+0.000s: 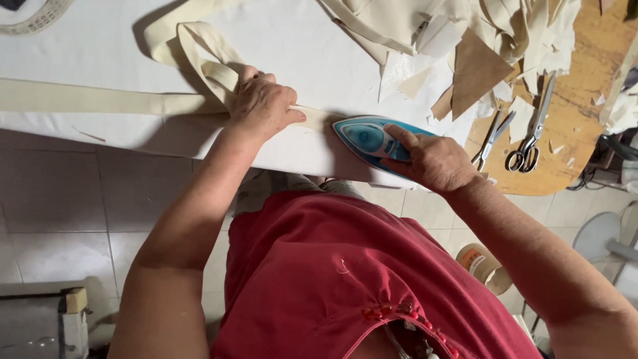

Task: The person is preparing fabric strips by folding the edges and pressing them flat with an electric iron on a work table.

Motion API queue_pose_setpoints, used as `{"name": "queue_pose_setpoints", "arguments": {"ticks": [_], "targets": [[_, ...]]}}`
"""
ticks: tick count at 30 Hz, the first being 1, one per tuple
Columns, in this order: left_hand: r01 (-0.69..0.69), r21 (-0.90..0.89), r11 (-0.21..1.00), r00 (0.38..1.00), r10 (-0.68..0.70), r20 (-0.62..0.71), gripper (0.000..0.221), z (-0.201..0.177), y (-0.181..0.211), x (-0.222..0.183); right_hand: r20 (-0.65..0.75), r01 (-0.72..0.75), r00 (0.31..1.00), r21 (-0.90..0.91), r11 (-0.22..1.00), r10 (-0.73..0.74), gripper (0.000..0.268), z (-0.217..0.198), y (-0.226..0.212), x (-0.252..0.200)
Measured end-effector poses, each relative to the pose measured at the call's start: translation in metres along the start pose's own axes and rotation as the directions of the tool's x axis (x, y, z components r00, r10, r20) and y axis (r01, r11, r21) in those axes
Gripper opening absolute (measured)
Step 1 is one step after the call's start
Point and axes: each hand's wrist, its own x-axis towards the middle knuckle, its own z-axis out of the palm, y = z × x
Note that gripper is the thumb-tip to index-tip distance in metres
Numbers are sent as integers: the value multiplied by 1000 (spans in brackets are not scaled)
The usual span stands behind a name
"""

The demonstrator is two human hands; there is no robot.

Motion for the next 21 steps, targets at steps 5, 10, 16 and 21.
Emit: {"name": "queue_pose_setpoints", "arguments": {"ticks": [5, 10, 16, 21], "targets": [[93, -33, 995, 995, -91, 45, 29, -12, 6, -8, 23, 23, 999, -48, 999, -22, 59, 3, -7, 8], [48, -55, 997, 999, -47, 18, 26, 13, -5, 2, 22, -34, 999, 19, 999, 34, 57, -4, -13, 6], [-87, -65, 994, 953, 64, -297, 24, 22, -19, -5, 123, -131, 984, -12, 991, 132, 60, 1, 7, -13], [-80, -31, 996, 938, 65, -342, 23, 30, -16, -6, 127, -193, 975, 94, 977, 181, 60, -8, -3, -5]]}}
